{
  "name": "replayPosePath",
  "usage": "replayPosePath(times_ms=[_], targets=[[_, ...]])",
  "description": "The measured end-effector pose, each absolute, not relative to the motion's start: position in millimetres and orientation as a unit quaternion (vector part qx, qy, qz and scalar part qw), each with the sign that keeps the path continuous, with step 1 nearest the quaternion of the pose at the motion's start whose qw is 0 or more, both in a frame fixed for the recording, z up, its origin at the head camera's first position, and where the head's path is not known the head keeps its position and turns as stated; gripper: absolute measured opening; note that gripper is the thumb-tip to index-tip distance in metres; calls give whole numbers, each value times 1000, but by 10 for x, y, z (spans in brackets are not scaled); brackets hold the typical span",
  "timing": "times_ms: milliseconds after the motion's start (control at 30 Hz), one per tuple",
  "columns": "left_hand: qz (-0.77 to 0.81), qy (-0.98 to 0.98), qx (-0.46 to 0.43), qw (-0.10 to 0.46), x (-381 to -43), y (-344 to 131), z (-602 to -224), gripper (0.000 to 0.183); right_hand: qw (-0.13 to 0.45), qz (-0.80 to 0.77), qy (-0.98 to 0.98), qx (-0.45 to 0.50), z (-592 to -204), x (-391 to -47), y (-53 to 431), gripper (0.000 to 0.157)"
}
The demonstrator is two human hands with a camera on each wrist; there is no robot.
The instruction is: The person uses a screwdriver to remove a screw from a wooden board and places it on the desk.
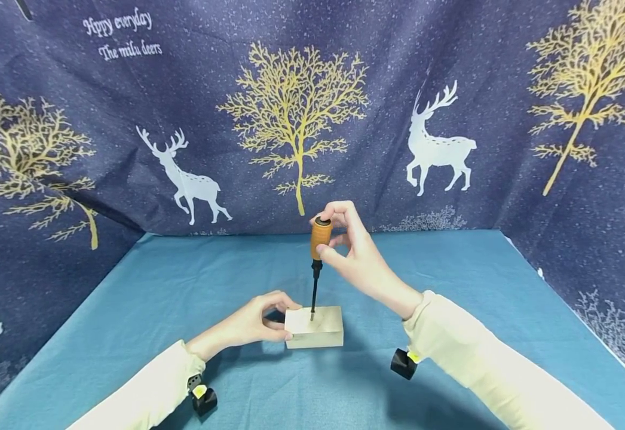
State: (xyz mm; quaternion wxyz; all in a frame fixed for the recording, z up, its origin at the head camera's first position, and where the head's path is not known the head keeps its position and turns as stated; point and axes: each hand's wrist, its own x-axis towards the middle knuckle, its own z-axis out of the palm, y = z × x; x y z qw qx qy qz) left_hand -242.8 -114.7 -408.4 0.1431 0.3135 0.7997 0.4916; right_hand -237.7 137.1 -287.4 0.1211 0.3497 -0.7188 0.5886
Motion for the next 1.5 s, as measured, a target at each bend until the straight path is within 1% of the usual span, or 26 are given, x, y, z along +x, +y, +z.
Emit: replayPosePath(times_ms=[133, 200, 533, 700, 767, 967, 1067, 1300, 1500], targets=[[491, 799, 319, 140, -2435, -1148, -4086, 38, 127, 585, -737, 315, -2861, -2386, 1372, 46], [491, 798, 320, 139, -2437, -1150, -4086, 38, 121, 584, -739, 312, -2854, -2390, 1379, 47], [489, 799, 319, 143, -2432, -1146, -4083, 39, 112, 587, -736, 319, -2845, -2366, 1415, 46], [488, 802, 314, 145, -2426, -1147, -4075, 39, 91, 624, -698, 340, -2869, -2372, 1416, 41], [488, 801, 313, 146, -2425, -1146, -4071, 40, 87, 638, -684, 343, -2877, -2376, 1415, 43], [494, 796, 317, 147, -2439, -1147, -4080, 40, 111, 609, -727, 296, -2850, -2378, 1410, 43], [497, 794, 316, 150, -2441, -1149, -4080, 39, 106, 599, -744, 276, -2817, -2379, 1418, 42], [496, 795, 314, 151, -2442, -1141, -4077, 38, 102, 596, -747, 274, -2797, -2366, 1455, 43], [497, 795, 313, 150, -2440, -1136, -4075, 39, 101, 603, -733, 298, -2811, -2371, 1477, 41]])
